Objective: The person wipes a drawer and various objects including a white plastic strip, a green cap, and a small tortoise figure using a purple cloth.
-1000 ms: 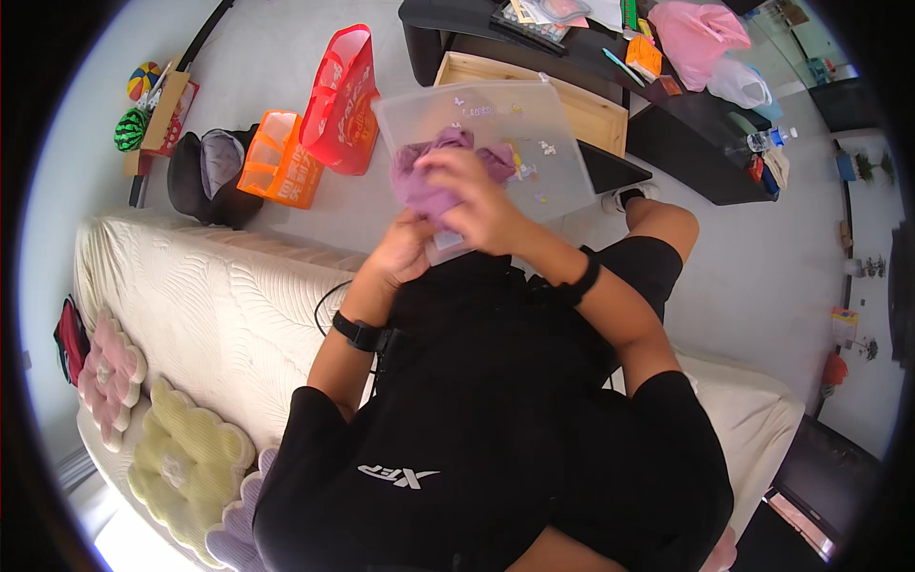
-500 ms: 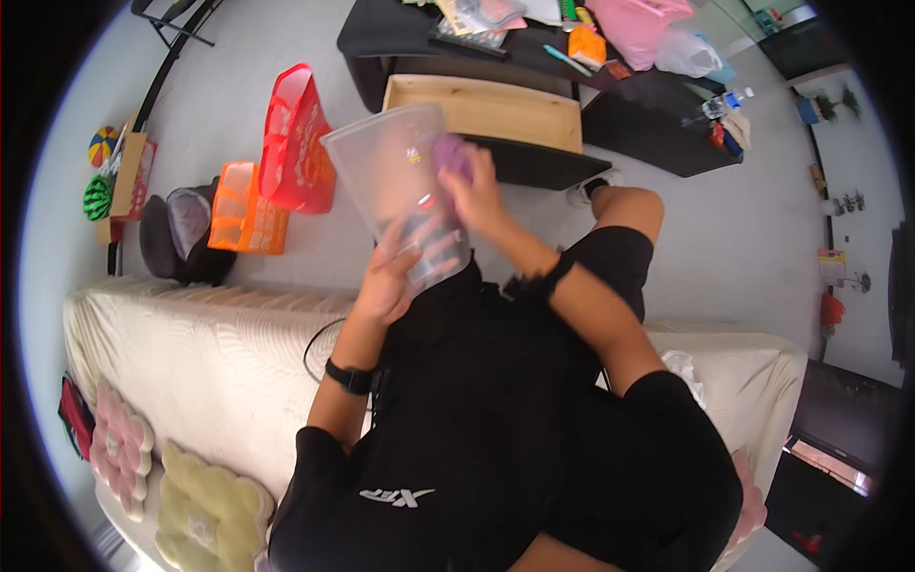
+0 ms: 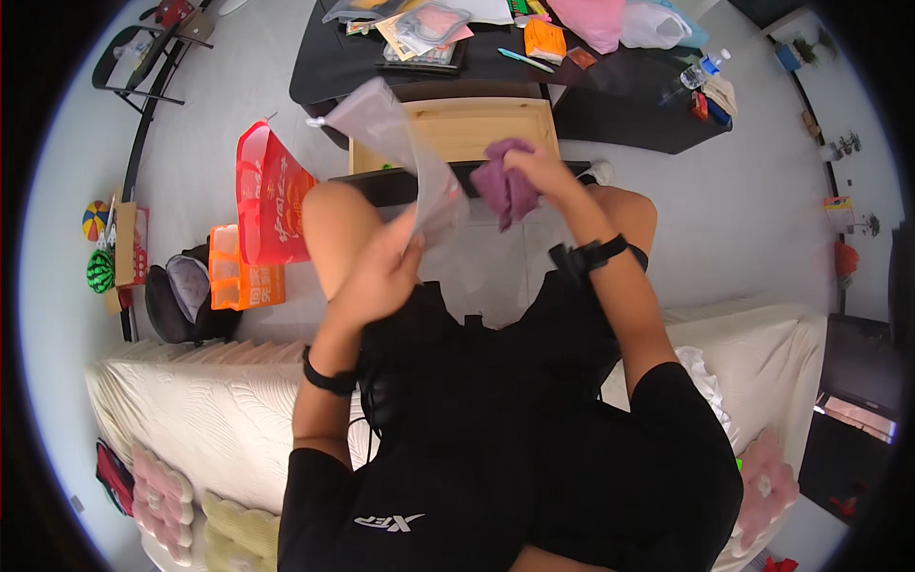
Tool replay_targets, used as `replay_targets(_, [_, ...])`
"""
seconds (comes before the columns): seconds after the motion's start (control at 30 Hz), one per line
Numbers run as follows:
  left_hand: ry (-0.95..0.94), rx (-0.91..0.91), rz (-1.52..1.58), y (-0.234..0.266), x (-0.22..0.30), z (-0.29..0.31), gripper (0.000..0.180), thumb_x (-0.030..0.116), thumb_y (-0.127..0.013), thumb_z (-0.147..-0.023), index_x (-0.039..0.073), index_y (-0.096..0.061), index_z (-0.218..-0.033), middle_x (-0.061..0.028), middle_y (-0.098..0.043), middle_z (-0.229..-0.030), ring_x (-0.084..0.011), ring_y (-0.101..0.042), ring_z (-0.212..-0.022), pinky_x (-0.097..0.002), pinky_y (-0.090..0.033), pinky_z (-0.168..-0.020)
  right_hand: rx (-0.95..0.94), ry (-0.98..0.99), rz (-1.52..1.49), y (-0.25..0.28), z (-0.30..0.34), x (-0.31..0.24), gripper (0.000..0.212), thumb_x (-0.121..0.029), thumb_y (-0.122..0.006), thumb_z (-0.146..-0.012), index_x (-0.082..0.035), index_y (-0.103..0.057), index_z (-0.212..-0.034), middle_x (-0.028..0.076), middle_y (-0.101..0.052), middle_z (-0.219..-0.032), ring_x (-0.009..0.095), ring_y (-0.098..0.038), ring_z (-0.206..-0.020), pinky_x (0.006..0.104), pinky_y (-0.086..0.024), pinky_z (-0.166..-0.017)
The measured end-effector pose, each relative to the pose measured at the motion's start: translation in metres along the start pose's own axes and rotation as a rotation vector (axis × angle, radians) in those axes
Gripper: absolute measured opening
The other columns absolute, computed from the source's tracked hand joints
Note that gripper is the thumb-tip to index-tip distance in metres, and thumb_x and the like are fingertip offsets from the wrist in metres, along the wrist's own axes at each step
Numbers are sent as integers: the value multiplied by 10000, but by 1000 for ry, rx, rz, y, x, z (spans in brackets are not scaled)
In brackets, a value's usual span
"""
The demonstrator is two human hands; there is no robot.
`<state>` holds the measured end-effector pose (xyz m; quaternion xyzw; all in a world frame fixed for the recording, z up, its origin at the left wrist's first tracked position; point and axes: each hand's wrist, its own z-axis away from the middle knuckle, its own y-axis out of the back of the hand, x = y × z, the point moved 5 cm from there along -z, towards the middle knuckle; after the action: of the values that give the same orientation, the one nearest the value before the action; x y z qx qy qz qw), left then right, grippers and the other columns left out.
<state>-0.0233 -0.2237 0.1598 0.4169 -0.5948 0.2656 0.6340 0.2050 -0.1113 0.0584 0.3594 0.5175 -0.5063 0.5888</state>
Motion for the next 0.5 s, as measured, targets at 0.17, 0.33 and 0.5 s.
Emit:
replay_targets(0.17, [6, -97, -354, 44, 7, -90, 539, -78, -404, -850, 81, -419, -1364, -191, -564, -1211, -287, -546, -1094, -304, -392, -952, 147, 34, 275, 85, -40, -33, 445, -5, -545, -729, -40, -506, -1170, 57, -585, -1036, 149, -568, -944, 277, -482, -818])
replay_targets(0.33, [-118, -153, -426, 39, -21, -177, 509, -53, -404, -872, 70, -412, -1366, -180, -570, -1201, -278, -543, -1074, -309, -389, -964, 563, 44, 231, 197, -62, -11, 466, -140, -671, -708, 21, -495, -1109, 123, -587, -1016, 189, -588, -904, 315, -493, -791])
replay_targets(0.5, [31, -499, 40, 29, -96, -236, 490, 99, -418, -949, 105, -339, -1433, -72, -457, -1389, -181, -431, -1233, -291, -289, -1052, 713, -50, 618, 214, -62, 4, 657, -205, -717, -684, 38, -413, -1214, 178, -587, -1079, 253, -606, -940, 345, -501, -800])
